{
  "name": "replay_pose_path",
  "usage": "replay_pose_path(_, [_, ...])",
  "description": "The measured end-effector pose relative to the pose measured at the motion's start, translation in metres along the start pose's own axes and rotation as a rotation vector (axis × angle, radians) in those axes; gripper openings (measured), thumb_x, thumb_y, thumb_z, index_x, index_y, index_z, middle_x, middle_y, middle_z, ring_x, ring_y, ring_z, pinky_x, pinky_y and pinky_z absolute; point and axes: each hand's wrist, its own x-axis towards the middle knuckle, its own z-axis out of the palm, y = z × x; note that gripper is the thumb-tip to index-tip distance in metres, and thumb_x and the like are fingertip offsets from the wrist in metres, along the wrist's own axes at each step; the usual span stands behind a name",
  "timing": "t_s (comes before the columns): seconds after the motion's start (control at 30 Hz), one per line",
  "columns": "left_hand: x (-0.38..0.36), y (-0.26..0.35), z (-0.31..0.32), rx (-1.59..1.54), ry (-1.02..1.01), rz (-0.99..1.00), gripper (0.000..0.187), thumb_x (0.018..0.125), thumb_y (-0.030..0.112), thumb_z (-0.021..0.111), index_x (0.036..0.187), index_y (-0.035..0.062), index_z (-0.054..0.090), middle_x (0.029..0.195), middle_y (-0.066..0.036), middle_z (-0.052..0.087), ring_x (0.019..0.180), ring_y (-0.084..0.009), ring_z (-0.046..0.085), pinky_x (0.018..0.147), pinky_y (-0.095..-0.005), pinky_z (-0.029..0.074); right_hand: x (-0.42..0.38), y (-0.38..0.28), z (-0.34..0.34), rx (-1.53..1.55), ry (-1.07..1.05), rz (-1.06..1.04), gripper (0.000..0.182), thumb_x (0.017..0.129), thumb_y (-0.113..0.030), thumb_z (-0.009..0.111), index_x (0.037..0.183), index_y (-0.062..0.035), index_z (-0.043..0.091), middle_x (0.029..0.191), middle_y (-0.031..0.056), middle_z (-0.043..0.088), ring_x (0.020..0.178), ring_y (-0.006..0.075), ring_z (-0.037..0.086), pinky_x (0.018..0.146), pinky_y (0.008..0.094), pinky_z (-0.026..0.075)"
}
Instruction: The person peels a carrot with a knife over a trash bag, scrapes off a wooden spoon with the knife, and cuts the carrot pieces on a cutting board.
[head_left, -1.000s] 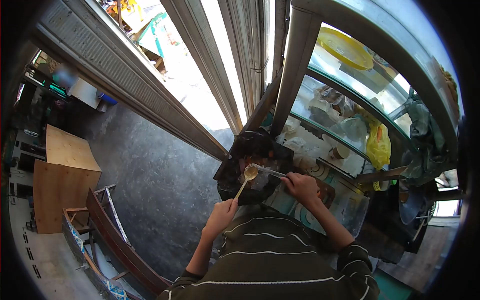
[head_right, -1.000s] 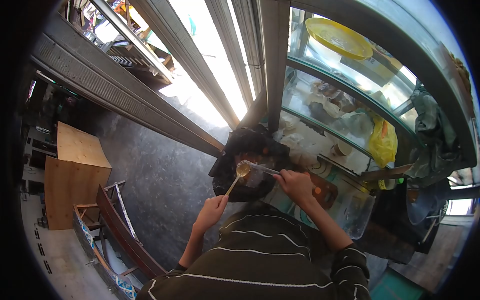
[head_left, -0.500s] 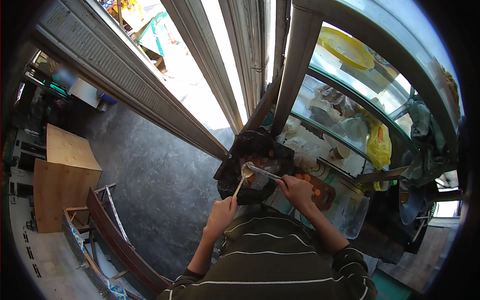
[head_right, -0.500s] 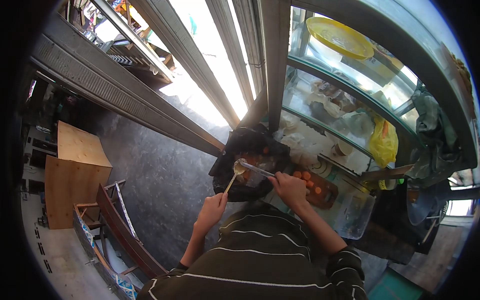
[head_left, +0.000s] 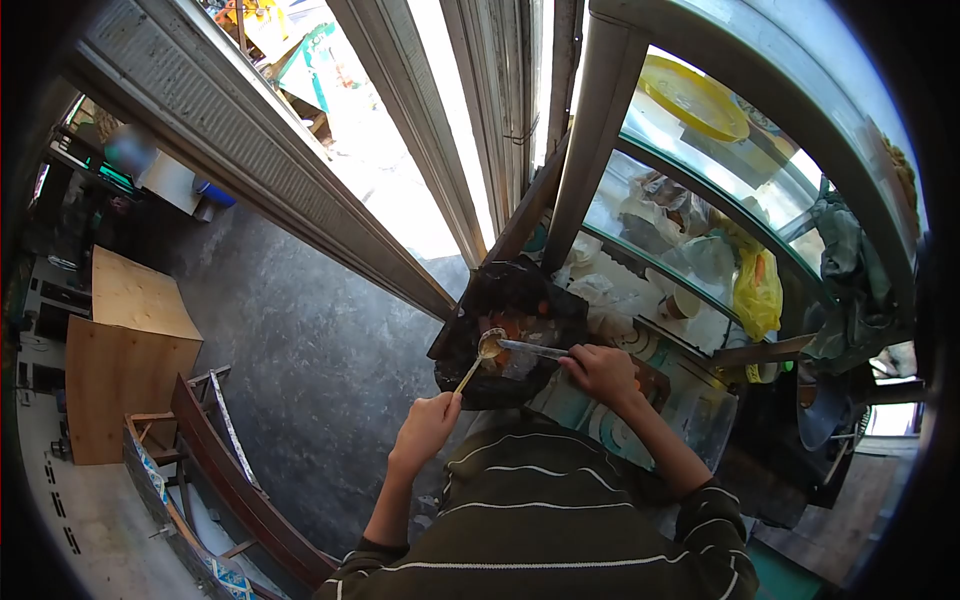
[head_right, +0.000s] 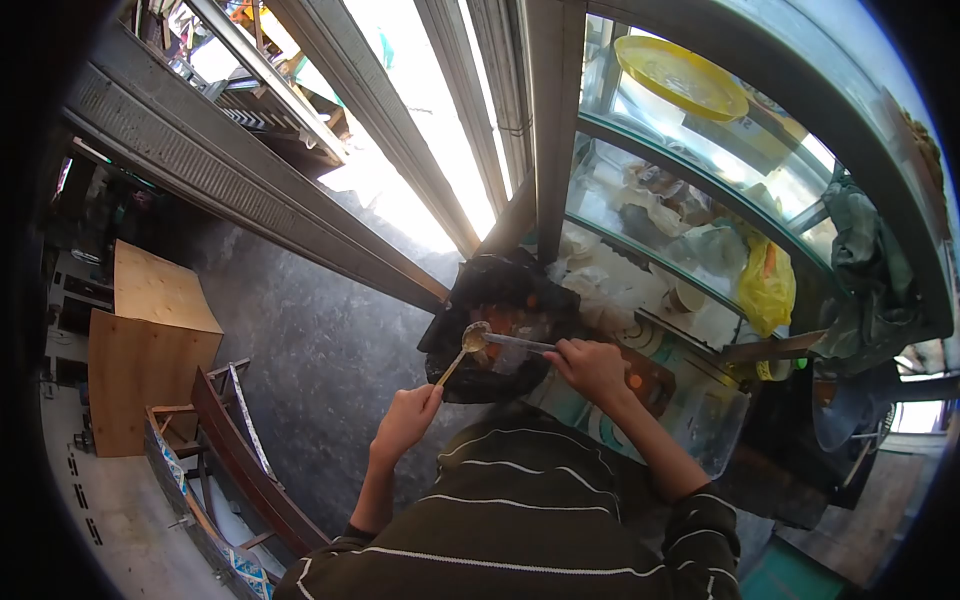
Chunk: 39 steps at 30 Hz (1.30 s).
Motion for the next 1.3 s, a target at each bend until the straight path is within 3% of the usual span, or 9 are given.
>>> replay_pose_path(0.17, [-0.0006,0.0051,0.0022,-0.005,0.022,-0.004,0.031,0.089,0.022,0.046,0.07,-0.0026,0.051,0.06,-0.024,0.051,0.061,-0.0411,0.053,0.051,-0.0454,0.038,0.0033,-0.003,0.0005,-0.054,0.044,0.005,0.028,0.082,-0.035,0.055,0.07,-0.0105,0.055,0.06,0.0044,0.054,0.053,0.022,0.057,0.046,0.0342,0.044])
replay_pose_path(0.23, [-0.0008,0.0046,0.0034,-0.017,0.048,0.01,0.031,0.089,0.019,0.046,0.07,-0.005,0.049,0.057,-0.023,0.046,0.053,-0.0402,0.045,0.048,-0.0399,0.036,0.0043,-0.002,0.0007,-0.058,0.073,-0.009,0.027,0.082,-0.035,0.056,0.07,-0.0109,0.055,0.06,0.004,0.054,0.054,0.0213,0.057,0.047,0.0338,0.044])
replay_pose_path(0.37, [-0.0002,0.0058,0.0004,-0.012,0.03,-0.001,0.031,0.089,0.019,0.046,0.07,-0.005,0.049,0.058,-0.023,0.047,0.054,-0.0405,0.046,0.048,-0.0403,0.036,0.0036,0.0007,0.0021,-0.06,0.056,-0.014,0.026,0.081,-0.035,0.056,0.07,-0.0108,0.054,0.06,0.0038,0.054,0.054,0.0213,0.056,0.047,0.0334,0.043])
replay_pose_path(0.43, [0.0008,0.0061,-0.0005,0.02,0.015,0.0,0.031,0.089,0.022,0.045,0.07,-0.0023,0.05,0.061,-0.024,0.052,0.062,-0.0414,0.053,0.052,-0.0461,0.039,0.0047,0.0017,0.0023,-0.047,0.056,-0.017,0.026,0.081,-0.034,0.057,0.07,-0.0106,0.055,0.06,0.0039,0.054,0.054,0.0215,0.056,0.047,0.0335,0.044])
replay_pose_path(0.77, [0.0019,0.0043,0.0048,0.024,0.02,-0.025,0.032,0.089,0.022,0.045,0.07,-0.0024,0.05,0.061,-0.024,0.052,0.062,-0.0416,0.053,0.052,-0.0462,0.039,0.0061,0.0025,-0.0003,-0.018,0.04,-0.027,0.026,0.08,-0.034,0.058,0.07,-0.01,0.056,0.06,0.0042,0.054,0.055,0.0221,0.056,0.048,0.034,0.044])
replay_pose_path(0.83, [0.0021,0.005,0.0046,-0.018,0.039,-0.012,0.032,0.089,0.02,0.045,0.068,-0.0041,0.048,0.058,-0.023,0.047,0.055,-0.0403,0.047,0.049,-0.0414,0.036,0.0064,0.0025,0.0,-0.017,0.05,-0.022,0.026,0.08,-0.034,0.058,0.07,-0.0101,0.056,0.06,0.0042,0.054,0.054,0.0221,0.056,0.048,0.0341,0.044])
replay_pose_path(1.3, [0.0037,0.0063,0.0077,0.017,0.05,0.001,0.032,0.089,0.02,0.045,0.068,-0.0038,0.048,0.059,-0.024,0.048,0.059,-0.0414,0.051,0.048,-0.0424,0.036,0.0038,0.0005,0.0036,-0.081,0.102,0.02,0.026,0.08,-0.035,0.057,0.07,-0.0112,0.056,0.06,0.0033,0.053,0.054,0.0212,0.055,0.047,0.0331,0.042])
